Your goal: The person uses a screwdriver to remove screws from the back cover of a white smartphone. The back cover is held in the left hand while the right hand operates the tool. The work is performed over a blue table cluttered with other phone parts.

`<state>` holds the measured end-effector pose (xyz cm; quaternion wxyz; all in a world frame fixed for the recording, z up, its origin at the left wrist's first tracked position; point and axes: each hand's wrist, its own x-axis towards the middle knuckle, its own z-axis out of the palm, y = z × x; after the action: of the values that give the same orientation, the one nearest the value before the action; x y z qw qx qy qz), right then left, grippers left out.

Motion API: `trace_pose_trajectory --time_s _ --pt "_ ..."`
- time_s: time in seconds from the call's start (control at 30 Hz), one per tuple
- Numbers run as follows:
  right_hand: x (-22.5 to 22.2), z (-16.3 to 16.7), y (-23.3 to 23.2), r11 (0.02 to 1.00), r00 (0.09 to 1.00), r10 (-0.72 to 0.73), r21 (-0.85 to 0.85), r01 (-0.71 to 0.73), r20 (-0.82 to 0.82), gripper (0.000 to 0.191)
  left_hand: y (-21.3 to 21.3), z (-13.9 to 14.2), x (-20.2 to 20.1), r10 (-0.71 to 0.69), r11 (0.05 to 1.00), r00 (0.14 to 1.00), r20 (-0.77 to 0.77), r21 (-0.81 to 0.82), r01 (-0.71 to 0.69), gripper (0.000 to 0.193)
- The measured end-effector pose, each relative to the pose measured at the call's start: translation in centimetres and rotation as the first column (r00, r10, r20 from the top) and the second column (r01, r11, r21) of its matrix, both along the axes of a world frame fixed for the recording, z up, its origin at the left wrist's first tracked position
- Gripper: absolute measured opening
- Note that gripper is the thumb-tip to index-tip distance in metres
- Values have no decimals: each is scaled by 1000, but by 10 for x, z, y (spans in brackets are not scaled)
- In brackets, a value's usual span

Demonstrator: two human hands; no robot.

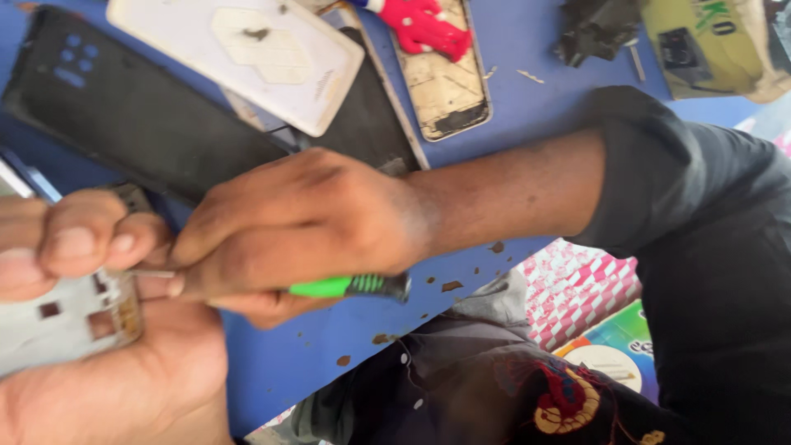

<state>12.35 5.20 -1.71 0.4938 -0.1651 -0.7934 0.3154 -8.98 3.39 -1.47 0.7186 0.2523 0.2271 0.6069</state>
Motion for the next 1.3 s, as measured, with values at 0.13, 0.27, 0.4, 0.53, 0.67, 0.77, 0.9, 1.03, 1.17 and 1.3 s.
trace_pose_trajectory --time_s 0.13,0.27,0.4,0.53,0.67,0.77,0.9,1.03,1.17,1.3 --pt "-3 3 8 999 1000 -12 43 12 -18 19 3 6 -6 9 1000 1000 -24 1 -9 31" --pt "-7 14 14 974 994 -71 221 52 80 19 4 11 -9 12 1000 999 -43 -8 -12 31" --pt "-11 26 15 890 952 -217 444 102 217 18 4 16 -7 8 1000 998 -70 -22 -10 31" --pt "-15 32 16 839 926 -295 528 132 237 15 4 18 -5 -1 999 997 -83 -36 -2 31" --pt "-18 33 17 843 931 -289 520 138 222 15 4 20 -5 -4 999 997 -83 -44 1 32" --pt "-18 32 16 840 928 -297 524 141 226 14 3 20 -4 -10 998 997 -82 -59 5 32" --pt "-16 30 16 824 920 -314 548 142 234 12 3 21 -1 -21 998 997 -73 -57 16 32" --pt "-14 28 18 851 938 -271 509 128 218 13 4 21 3 -18 999 999 -51 -42 16 33" --pt "-17 27 18 832 946 -251 545 103 204 14 4 20 7 -16 1000 999 42 -23 17 36" --pt "-20 24 17 871 965 -179 487 64 193 18 3 20 9 -35 999 994 108 0 35 40"
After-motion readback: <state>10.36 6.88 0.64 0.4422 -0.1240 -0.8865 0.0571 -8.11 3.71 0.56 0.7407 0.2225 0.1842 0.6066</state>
